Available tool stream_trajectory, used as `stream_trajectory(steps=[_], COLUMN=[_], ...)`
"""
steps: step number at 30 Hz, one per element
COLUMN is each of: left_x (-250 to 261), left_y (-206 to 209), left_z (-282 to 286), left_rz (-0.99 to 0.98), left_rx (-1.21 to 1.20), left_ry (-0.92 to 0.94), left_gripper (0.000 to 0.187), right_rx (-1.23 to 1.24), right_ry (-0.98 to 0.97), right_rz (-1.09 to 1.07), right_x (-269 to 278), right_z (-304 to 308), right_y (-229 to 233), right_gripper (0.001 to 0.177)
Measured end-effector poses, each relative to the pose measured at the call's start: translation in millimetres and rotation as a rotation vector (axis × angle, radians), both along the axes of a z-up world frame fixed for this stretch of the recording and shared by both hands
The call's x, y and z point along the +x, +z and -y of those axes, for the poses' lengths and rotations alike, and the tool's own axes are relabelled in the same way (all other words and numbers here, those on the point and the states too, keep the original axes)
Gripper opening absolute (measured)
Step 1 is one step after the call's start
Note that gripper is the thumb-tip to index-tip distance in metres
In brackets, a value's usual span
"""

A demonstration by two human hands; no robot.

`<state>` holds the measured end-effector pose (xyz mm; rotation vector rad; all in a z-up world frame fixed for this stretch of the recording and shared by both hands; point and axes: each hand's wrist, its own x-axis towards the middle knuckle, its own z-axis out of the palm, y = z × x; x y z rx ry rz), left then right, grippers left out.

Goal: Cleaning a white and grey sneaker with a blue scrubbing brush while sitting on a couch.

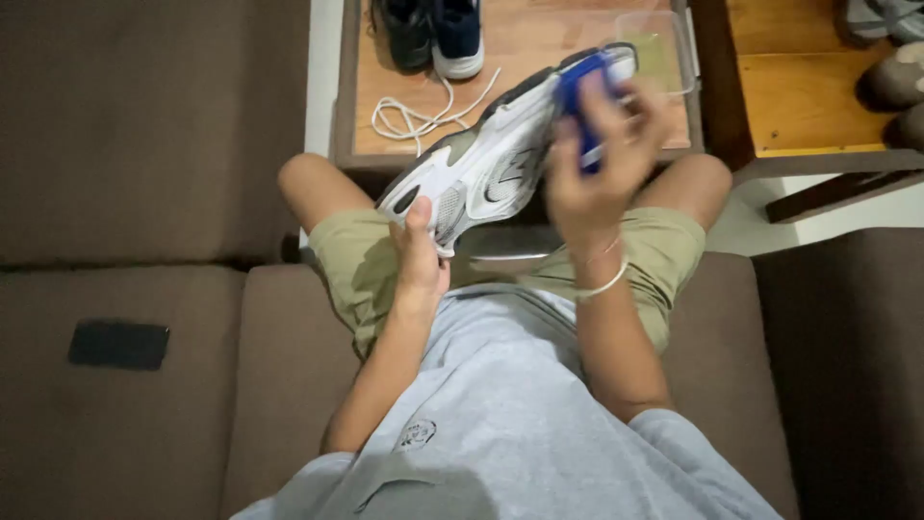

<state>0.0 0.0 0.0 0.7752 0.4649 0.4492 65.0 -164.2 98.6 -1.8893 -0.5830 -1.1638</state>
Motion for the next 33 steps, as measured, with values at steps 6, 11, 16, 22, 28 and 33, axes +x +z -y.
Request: stream_trajectory(steps=[6, 11, 16, 22, 28, 33], left_x=[9.1, 5.9, 15.7, 12.5, 14.6, 9.4], left_y=[-12.6, 2.2, 14.2, 8.4, 11.1, 24.6], left_z=[-3.0, -2.1, 2.3, -1.1, 3.2, -4.7], left_rz=[0.123, 0.078, 0.037, 0.063, 0.1, 0.023], left_rx=[-0.023, 0.013, -0.095, -0.133, -0.108, -0.126], left_ry=[0.026, 0.027, 0.013, -0.018, 0.002, -0.091], left_gripper=[0.063, 0.062, 0.058, 0.067, 0.06, 0.072], right_rx=[-0.165, 0.137, 0.072, 0.086, 0.149, 0.189], right_ry=[0.067, -0.068, 0.073, 0.028, 0.031, -0.07], right_rz=[0.075, 0.038, 0.015, 0.095, 0.069, 0.066], right_x=[-6.8, 34.1, 0.6, 34.9, 9.3, 36.3], right_z=[-3.6, 16.3, -13.6, -5.7, -16.4, 4.0], right_y=[-7.7, 7.2, 15.1, 7.0, 10.4, 7.6], right_gripper=[0.039, 0.033, 0.031, 0.044, 0.035, 0.036])
